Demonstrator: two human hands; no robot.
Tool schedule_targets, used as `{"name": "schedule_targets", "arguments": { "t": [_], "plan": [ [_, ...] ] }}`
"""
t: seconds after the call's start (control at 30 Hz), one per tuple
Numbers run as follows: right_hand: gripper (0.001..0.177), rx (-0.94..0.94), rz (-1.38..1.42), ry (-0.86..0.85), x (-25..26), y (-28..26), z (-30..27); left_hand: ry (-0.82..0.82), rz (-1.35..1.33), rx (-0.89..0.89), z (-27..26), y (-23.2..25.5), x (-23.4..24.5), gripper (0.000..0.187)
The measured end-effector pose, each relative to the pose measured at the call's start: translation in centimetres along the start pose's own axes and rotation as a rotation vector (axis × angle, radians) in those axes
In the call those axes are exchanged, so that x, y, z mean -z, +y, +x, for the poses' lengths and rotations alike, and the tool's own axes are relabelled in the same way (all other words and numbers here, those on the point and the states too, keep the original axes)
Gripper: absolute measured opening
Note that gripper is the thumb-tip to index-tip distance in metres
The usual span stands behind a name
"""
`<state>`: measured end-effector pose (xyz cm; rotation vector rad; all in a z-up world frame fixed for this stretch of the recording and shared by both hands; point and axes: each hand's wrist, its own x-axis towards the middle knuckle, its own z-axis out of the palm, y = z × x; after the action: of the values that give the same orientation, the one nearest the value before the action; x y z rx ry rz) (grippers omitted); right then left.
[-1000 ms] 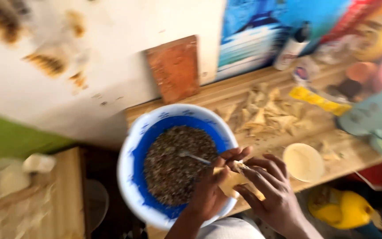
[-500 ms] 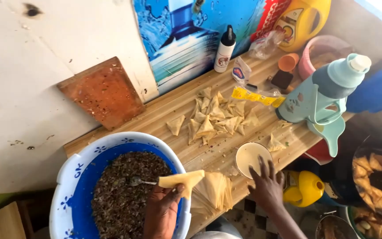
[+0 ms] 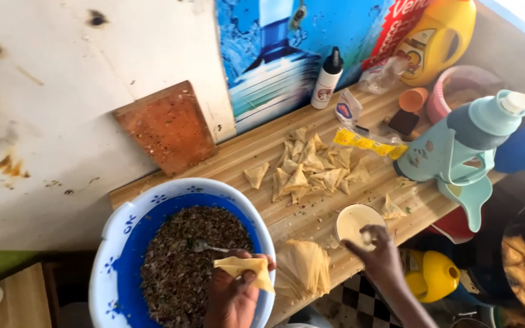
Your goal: The person repeatedly folds square pastry sheets into cones, scoops a dark filling into each cone with a spoon, and seals them into triangular samosas. The finished samosas are placed on a wooden counter. A second person is visible frying samosas in a pan nearby.
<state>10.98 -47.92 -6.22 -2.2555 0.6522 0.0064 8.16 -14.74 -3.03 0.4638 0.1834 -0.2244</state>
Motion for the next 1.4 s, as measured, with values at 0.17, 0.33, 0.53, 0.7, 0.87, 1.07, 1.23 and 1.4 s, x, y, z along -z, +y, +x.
{"name": "schedule_targets", "arguments": {
  "t": [0.17, 0.33, 0.53, 0.7, 0.87, 1.07, 1.23, 1.4],
  "plan": [
    [0.046, 0.043, 0.654, -0.317, 5.6, -9.0, -3.3, -0.166, 0.040, -0.052, -0.8, -1.6, 0.1, 0.045],
    [0.052, 0.236, 0.771, -0.583, 8.9, -16.7, -8.3, -0.300, 0.245, 0.042, -1.7, 0.7, -4.2, 0.050],
    [0.050, 0.694, 0.557, -0.777, 6.1, -20.9, -12.5, -0.454, 0.289, -0.057, -2.1, 0.0, -2.4, 0.049],
    [0.066, 1.059, 0.017, -0.477, 2.1, -22.1, -14.1, -0.160, 0.156, -0.041, -2.0, 0.3, -3.0, 0.048],
    [0.046, 1.197, 0.032, -0.104, -1.4, -19.1, -15.3, 0.093, -0.085, -0.029, -1.3, 0.7, -2.6, 0.037],
    [0.059, 0.661, 0.462, -0.179, -2.3, -14.7, -14.6, 0.150, 0.083, -0.111, -0.5, -0.1, -3.7, 0.037],
    [0.070, 0.101, 0.902, -0.275, -2.0, -8.8, -11.4, -0.059, 0.455, -0.029, 1.2, 1.4, -8.9, 0.038],
    [0.062, 0.211, 0.425, -0.107, 1.7, -7.5, -9.2, -0.777, 1.138, 0.156, 13.2, -3.9, -5.7, 0.037]
  ]
}}
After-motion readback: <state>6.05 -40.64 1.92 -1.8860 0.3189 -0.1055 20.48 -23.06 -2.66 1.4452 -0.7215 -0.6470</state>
